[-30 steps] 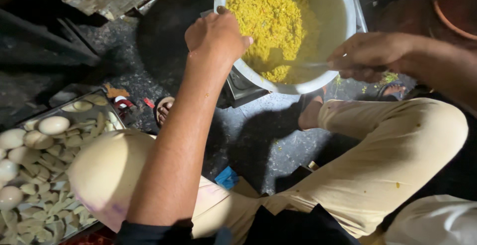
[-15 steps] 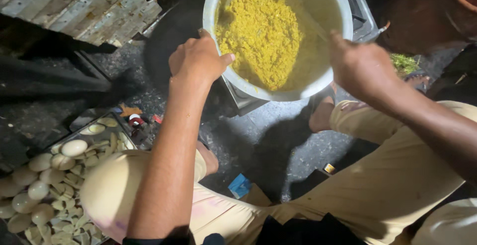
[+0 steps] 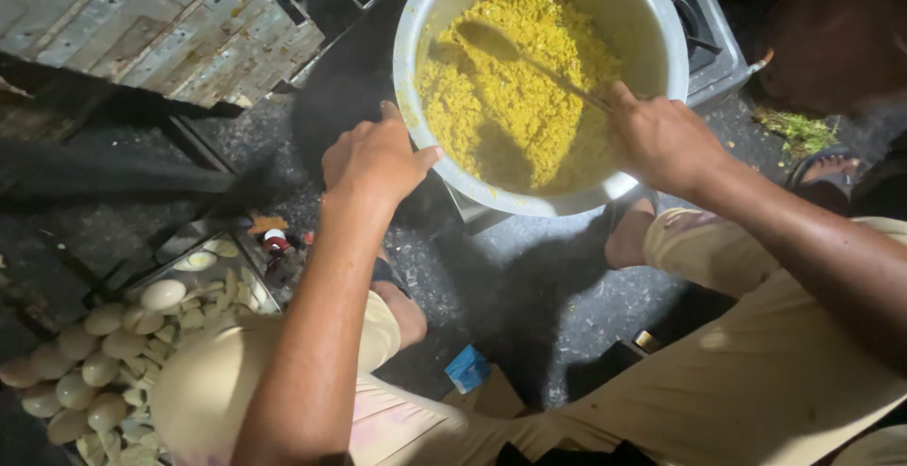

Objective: The person holds the side of a pot with one hand while stirring the food mixture inside the pot using a spoon.

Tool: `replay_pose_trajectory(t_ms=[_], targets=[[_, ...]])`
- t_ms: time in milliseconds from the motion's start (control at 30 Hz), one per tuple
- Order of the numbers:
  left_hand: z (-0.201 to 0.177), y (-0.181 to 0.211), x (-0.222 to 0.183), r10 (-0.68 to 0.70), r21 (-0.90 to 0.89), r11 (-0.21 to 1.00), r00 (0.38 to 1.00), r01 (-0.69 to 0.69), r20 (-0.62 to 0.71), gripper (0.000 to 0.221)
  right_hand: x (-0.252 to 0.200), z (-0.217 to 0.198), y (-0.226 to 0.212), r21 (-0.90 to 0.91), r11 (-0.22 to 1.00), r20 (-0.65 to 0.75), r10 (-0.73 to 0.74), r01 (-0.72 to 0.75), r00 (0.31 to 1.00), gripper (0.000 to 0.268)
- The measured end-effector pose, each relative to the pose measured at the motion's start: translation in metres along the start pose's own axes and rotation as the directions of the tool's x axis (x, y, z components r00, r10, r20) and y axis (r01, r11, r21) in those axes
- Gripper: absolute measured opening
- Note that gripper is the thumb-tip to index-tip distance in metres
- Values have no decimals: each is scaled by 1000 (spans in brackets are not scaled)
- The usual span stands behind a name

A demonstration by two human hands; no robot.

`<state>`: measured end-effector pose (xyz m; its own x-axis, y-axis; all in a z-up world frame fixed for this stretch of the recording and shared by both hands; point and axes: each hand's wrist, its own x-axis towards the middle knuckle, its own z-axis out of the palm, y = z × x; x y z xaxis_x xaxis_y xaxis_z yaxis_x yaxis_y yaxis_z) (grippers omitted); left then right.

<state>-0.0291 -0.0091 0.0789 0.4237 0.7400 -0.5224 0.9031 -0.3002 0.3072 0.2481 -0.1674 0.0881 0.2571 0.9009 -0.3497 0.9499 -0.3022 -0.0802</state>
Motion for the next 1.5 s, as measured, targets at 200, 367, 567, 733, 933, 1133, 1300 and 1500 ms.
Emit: replay_pose_trajectory(t_ms=[200,367,567,733,933,1133,1300,1500], targets=[[-1,-1,0,-31,-12,999,999,31,21,87,6,14,8,239,962,-52,-122,131,991,34],[3,-1,1,-27,6,1000,999,27,27,93,7,7,21,360,927,49,-135,108,990,39],[7,-2,4,-43,24,999,998,42,50,93,-3,-5,1,487,867,438,-137,-106,888,50],[8,-3,6,-32,22,999,999,31,37,93,-13,6,5,335,939,392,-212,76,895,43],[11,-1,8,-13,48,999,1000,12,17,90,-8,39,19,285,944,179,-224,168,958,33],[6,3,4,-17,25,1000,998,16,53,74,34,42,64,245,969,46,-36,24,998,36],[3,-2,4,-12,39,999,1000,11,24,86,30,21,84,154,988,-201,4,27,980,38],[11,-10,7,-11,29,1000,1000,10,14,92,4,1,26,310,925,324,116,-221,939,41]])
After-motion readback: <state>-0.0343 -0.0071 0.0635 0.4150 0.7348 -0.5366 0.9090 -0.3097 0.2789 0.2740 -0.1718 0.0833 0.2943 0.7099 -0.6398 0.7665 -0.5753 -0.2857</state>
